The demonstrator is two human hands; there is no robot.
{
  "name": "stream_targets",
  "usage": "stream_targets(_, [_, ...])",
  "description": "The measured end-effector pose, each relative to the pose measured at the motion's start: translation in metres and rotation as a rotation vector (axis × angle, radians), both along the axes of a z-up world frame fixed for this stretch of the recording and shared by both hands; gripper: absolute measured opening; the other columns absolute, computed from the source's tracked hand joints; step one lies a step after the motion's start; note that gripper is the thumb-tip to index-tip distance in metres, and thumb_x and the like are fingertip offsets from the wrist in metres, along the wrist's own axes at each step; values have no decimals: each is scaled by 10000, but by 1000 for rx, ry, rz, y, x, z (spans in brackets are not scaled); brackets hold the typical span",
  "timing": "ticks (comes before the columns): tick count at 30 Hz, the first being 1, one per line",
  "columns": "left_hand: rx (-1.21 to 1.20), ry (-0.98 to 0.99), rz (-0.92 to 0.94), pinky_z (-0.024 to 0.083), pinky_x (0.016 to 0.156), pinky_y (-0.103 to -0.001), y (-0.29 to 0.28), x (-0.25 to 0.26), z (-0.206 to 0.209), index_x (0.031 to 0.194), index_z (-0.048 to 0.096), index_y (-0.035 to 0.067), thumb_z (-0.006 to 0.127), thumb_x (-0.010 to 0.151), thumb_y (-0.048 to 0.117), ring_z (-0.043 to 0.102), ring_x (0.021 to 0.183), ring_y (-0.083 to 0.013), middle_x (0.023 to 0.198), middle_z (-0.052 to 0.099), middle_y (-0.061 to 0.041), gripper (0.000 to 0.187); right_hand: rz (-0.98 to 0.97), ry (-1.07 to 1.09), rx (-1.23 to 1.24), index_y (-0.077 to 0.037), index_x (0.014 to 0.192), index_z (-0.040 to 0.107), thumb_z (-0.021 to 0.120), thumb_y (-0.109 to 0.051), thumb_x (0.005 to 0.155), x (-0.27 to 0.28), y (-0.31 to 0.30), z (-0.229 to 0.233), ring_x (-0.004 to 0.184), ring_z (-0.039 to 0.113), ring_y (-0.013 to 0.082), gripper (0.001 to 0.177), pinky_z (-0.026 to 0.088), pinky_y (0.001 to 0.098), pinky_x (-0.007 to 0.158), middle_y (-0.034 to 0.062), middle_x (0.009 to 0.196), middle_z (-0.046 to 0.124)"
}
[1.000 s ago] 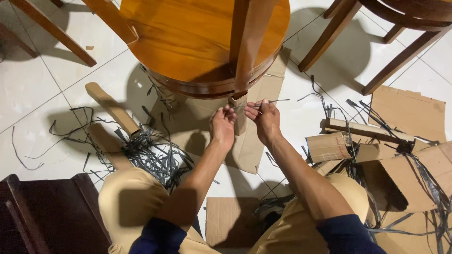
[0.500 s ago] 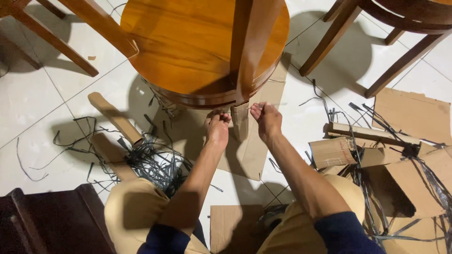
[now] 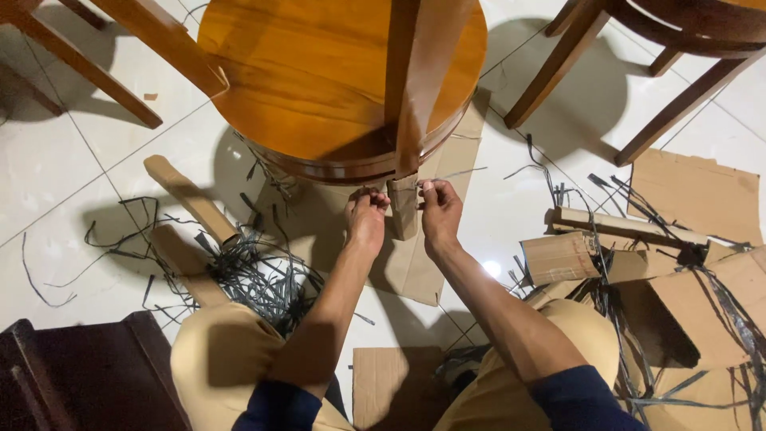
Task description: Wrapping wooden chairs with protective cardboard and securing it with plastic ties.
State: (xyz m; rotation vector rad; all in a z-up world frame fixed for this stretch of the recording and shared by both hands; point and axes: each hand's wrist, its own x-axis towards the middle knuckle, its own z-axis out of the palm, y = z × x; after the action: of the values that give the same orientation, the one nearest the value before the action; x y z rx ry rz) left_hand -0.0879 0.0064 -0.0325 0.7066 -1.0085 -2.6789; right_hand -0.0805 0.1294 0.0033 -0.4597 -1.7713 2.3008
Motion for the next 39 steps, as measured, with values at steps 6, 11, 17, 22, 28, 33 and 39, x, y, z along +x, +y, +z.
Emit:
stream_targets(6, [-19,56,30,650,739,-302,-1,-4,-14,923,536,82,463,1019,10,649,731,-170,837,564,-55,141,17,240,120,-44,976,616,537,-97,1071,19,-7,31,814,619,148,134,550,229,602,102,939,688])
stream_targets(11, [-232,65,103,628,729,-273,12,19,17,986,472,85,475,1043,83,624,740,-124,877,560,-41,57,214,409,340,-29,1007,608,494,-75,1091,17,3,25,614,643,199,149,546,288,501,119,799,697])
stream_targets(17, [-932,256,90,492,776,-286,29,57,59,1035,538,104,453,1100,176,593,868,-130,916,698,-56,130,358,525,747,-115,986,705,678,-160,1018,7,14,46,652,685,196,61,554,283,557,62,825,730])
stream_targets(22, [-1262,333,46,515,834,-305,32,68,70,1013,611,138,506,1084,215,667,924,-216,932,701,-31,148,486,567,885,-70,1069,724,714,-15,908,12,20,43,792,700,324,170,591,410,680,126,937,676])
stream_targets(28, [-1338,450,43,505,784,-331,15,56,97,1027,642,132,509,1090,222,664,874,-252,941,703,-40,173,535,558,932,-75,1057,704,624,-71,996,9,27,38,845,702,330,101,580,399,747,111,921,658])
stream_targets(33, [-1593,483,-14,502,857,-443,4,55,99,1106,651,44,515,1042,51,652,941,-386,987,680,-140,150,537,560,918,-81,1059,679,587,-154,1056,12,25,51,837,697,314,118,572,389,744,99,889,627])
stream_targets(39, [-1698,484,16,521,874,-381,-1,50,89,1086,704,113,655,927,-28,665,985,-296,1025,703,-54,218,500,564,807,-62,1057,724,685,-39,956,17,25,59,830,717,342,111,603,405,687,141,900,669])
